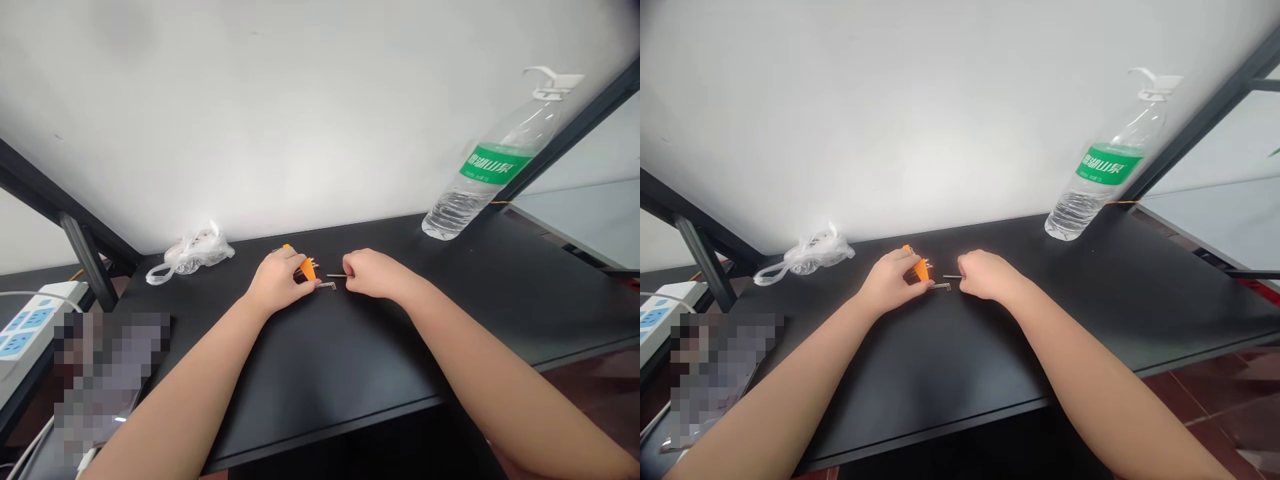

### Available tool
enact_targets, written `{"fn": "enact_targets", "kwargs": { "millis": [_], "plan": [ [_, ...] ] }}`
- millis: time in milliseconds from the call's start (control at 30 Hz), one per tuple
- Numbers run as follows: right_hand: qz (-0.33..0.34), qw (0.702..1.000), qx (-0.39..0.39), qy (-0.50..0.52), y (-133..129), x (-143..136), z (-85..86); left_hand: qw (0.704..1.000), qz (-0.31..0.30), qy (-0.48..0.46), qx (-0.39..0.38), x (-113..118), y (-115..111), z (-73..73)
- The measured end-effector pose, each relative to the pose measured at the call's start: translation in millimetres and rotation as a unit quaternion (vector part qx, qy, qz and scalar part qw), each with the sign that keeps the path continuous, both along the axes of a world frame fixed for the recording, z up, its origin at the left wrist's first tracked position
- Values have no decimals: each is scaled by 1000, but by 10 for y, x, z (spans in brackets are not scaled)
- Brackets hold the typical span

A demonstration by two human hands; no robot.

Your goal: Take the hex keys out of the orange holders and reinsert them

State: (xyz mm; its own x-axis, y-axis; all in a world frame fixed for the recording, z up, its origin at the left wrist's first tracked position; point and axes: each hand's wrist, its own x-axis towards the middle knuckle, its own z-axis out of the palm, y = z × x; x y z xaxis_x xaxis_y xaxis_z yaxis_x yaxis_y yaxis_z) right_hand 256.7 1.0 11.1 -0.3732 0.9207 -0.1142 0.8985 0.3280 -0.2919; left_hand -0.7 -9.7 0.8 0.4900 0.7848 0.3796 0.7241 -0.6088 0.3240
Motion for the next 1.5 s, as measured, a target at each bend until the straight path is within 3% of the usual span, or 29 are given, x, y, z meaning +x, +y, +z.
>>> {"fn": "enact_targets", "kwargs": {
  "millis": [100,333,633,1333,1500],
  "plan": [
    [-3,1000,-12,25,12,33,26,1000,1,-2,-1,-4,1,-3],
    [51,975,-13,215,-5,81,178,999,7,-33,7,-15,13,-55],
    [44,947,-13,317,-36,0,115,998,0,-54,17,-15,14,-68],
    [103,957,67,264,-115,-7,235,999,-3,2,32,-12,-3,-3],
    [90,955,38,280,-117,5,258,999,-8,4,34,-14,-7,4]
  ]
}}
